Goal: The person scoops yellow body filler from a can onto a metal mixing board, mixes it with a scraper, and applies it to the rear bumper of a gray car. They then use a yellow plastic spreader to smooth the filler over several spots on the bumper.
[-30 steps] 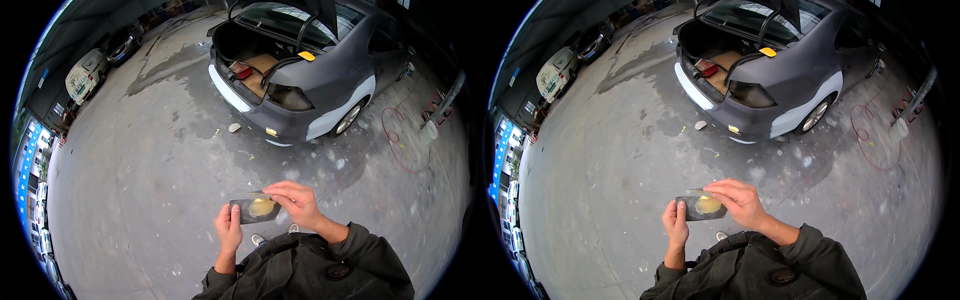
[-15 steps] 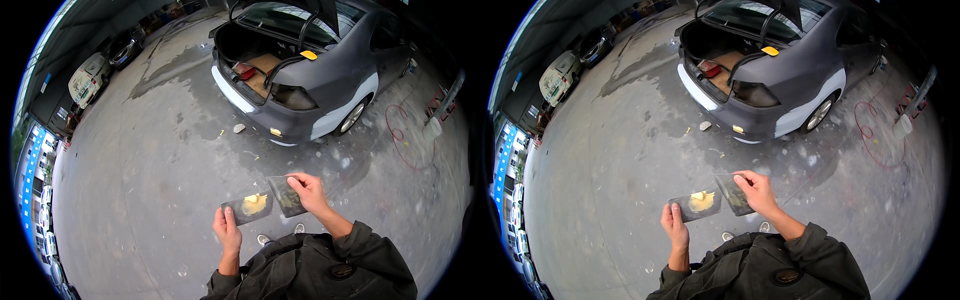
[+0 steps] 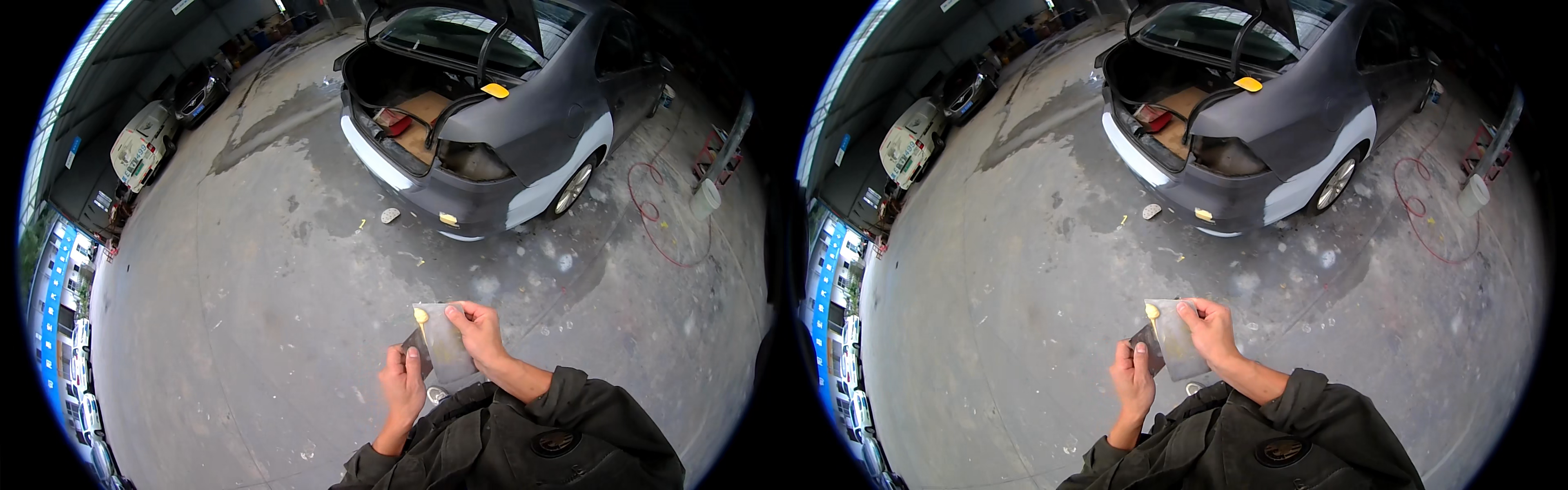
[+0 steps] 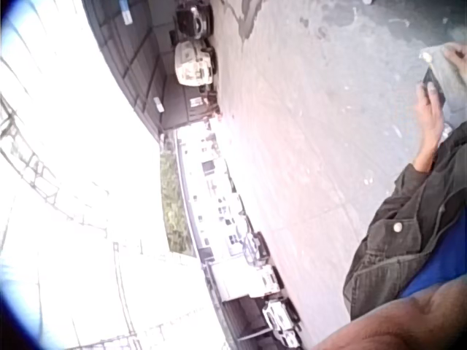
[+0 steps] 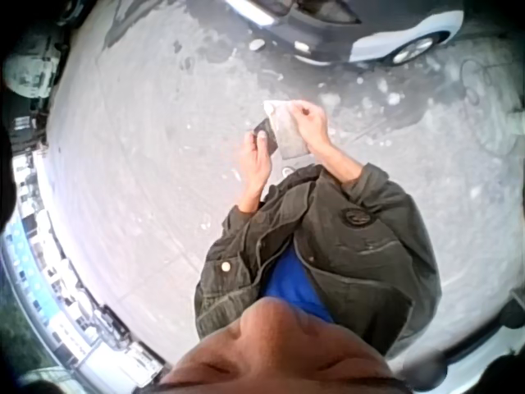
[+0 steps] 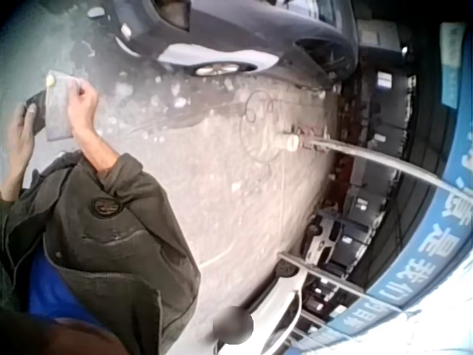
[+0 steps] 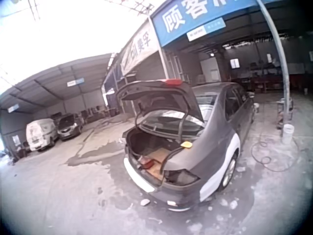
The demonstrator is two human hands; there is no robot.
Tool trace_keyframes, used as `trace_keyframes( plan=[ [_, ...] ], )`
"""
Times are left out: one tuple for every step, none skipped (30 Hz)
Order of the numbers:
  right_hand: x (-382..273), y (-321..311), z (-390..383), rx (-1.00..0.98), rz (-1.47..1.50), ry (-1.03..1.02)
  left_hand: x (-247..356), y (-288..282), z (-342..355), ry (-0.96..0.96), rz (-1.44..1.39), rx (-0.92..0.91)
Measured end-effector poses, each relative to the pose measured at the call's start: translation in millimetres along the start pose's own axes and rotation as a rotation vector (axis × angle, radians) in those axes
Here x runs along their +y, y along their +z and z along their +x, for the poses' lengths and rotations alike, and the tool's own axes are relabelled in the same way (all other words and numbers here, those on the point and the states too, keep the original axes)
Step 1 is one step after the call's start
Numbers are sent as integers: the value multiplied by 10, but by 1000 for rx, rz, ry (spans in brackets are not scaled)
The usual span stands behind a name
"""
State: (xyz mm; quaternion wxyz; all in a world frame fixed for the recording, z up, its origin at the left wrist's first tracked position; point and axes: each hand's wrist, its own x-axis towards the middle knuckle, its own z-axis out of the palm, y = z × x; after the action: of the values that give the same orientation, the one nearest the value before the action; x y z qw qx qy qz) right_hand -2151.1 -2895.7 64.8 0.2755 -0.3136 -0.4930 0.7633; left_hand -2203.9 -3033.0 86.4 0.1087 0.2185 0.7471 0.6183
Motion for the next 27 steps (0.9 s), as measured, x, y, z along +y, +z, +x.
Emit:
trace_keyframes(
  plan=[
    [-20, -5, 4, 14, 17, 17, -11, -13, 6, 48, 67, -26],
    [-54, -6, 18, 23, 83, 3, -9, -34, 20, 96, 135, -53],
    [-101, -7, 46, 32, 148, -8, -10, -58, 35, 142, 203, -78],
    [-160, -11, 76, 41, 213, -20, -6, -88, 46, 136, 220, -106],
    [-259, -14, 101, 27, 266, -72, 3, -128, 56, 130, 237, -134],
    [-379, -9, 116, 8, 319, -122, 8, -179, 60, 122, 256, -157],
    [-477, -27, 112, -4, 371, -177, 14, -215, 79, 118, 271, -187],
    [-524, -82, 99, -88, 330, -235, -4, -250, 111, 82, 221, -172],
    [-562, -132, 82, -224, 254, -239, -40, -285, 138, 43, 172, -156],
    [-596, -176, 68, -359, 178, -242, -59, -306, 151, 4, 123, -139],
    [-609, -219, 62, -496, 101, -244, -41, -306, 169, 0, 34, -108],
    [-592, -274, 71, -603, 36, -183, -6, -287, 211, -5, -56, -80],
    [-585, -306, 77, -628, -57, -159, 16, -280, 230, -9, -145, -52],
    [-579, -330, 80, -652, -150, -135, 22, -290, 227, -15, -163, -33],
    [-578, -354, 88, -674, -246, -113, 35, -295, 229, -6, -181, -10],
    [-564, -376, 100, -682, -272, -117, 50, -300, 234, 4, -199, 12],
    [-544, -398, 113, -689, -300, -120, 57, -308, 245, 14, -218, 33],
    [-522, -404, 116, -699, -324, -122, 27, -351, 247, 17, -195, 32],
    [-524, -398, 120, -628, -556, -398, 21, -356, 239, 11, -183, 36],
    [-539, -385, 128, -540, -784, -673, 17, -359, 233, 4, -172, 39],
    [-537, -350, 126, -442, -1001, -947, 12, -378, 218, -4, -156, 49],
    [-567, -280, 73, -374, -1009, -1028, -6, -373, 220, -6, -151, 63],
    [-604, -170, -30, -305, -1014, -1108, -35, -358, 224, -7, -147, 78],
    [-597, -80, -112, -239, -1013, -1191, -49, -346, 214, -7, -140, 98],
    [-550, -44, -172, -269, -1017, -1206, -29, -296, 218, -8, -173, 115],
    [-487, -18, -245, -299, -1021, -1220, 9, -238, 226, -9, -206, 133],
    [-426, -16, -314, -327, -1024, -1235, 31, -205, 232, -8, -237, 148]
  ],
)
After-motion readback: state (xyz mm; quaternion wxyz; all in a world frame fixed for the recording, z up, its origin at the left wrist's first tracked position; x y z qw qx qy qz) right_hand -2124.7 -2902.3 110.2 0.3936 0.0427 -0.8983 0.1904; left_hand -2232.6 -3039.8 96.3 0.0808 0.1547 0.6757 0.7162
